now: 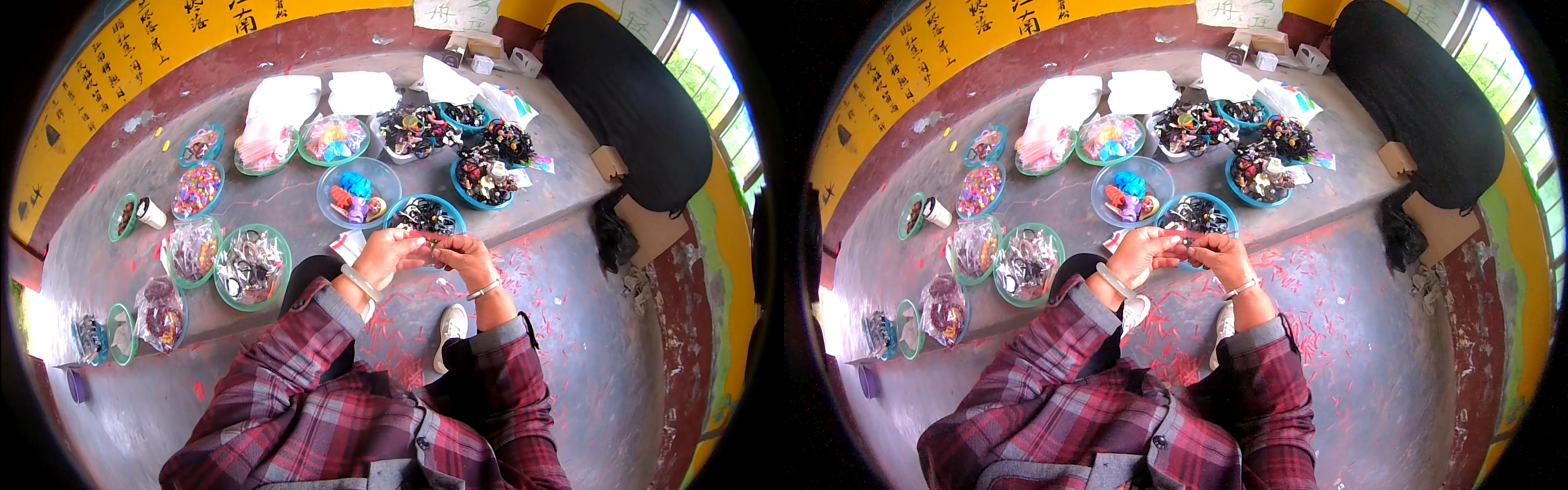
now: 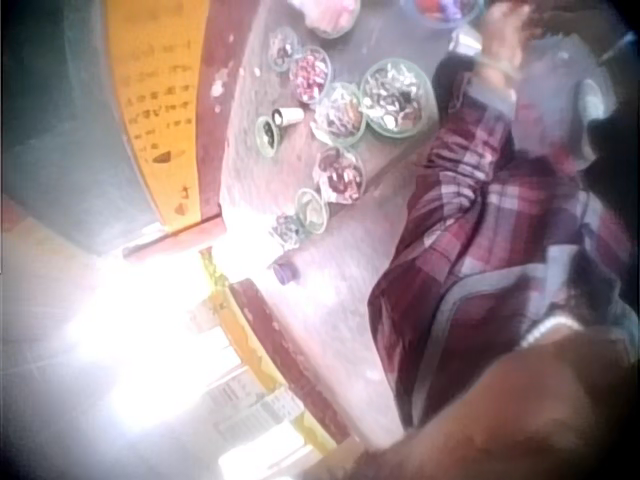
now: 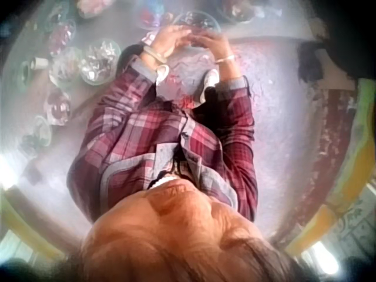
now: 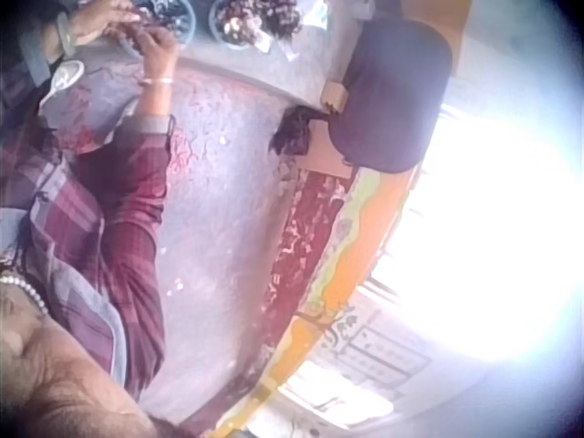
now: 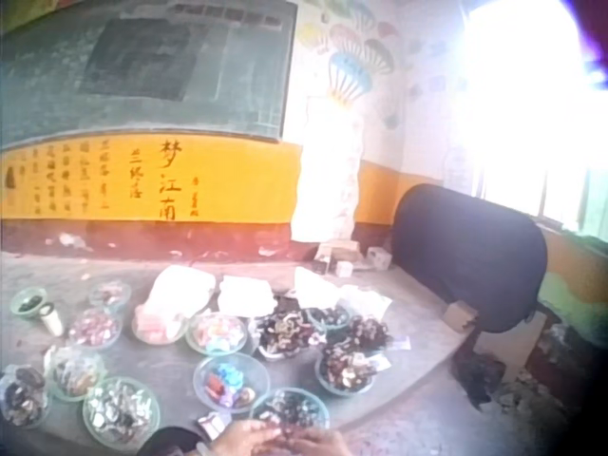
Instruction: The person sits on the floor and sorts small hair accessories from a blue bowl into clear plastic bags. They pick up individual items, place them into the bags, and set the filled bags aside on the floor.
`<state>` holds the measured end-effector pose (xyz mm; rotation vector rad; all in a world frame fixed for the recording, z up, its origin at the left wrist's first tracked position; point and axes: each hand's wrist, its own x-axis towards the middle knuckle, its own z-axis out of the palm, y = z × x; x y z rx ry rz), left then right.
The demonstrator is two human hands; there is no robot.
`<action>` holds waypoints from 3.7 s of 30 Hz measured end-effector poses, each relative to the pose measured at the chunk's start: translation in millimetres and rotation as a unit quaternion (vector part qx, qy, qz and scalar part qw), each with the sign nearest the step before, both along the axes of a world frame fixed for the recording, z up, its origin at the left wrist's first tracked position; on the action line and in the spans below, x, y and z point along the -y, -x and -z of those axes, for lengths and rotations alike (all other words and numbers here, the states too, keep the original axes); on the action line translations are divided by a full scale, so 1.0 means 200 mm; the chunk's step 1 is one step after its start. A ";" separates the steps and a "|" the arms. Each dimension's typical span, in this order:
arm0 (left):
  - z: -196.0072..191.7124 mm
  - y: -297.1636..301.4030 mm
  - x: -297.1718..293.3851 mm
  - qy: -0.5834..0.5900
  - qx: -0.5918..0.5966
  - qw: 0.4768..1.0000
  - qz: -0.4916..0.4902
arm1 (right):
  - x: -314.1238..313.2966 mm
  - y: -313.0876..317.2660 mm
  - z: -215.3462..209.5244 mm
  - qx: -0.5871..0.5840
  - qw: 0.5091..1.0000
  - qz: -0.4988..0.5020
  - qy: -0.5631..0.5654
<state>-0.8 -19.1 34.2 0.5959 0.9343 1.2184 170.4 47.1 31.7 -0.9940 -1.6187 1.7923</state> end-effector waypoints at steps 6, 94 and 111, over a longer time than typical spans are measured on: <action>0.00 -0.01 -0.02 -0.019 0.040 0.999 -0.013 | -0.01 0.01 -0.01 0.000 1.000 0.002 0.016; 0.15 -0.01 -0.03 -0.135 -0.345 0.927 -0.056 | 0.00 0.04 -0.05 0.112 0.920 0.080 -0.367; 0.20 0.00 -0.04 -0.139 -0.222 0.965 -0.002 | -0.01 0.03 0.02 0.169 0.902 0.005 -0.398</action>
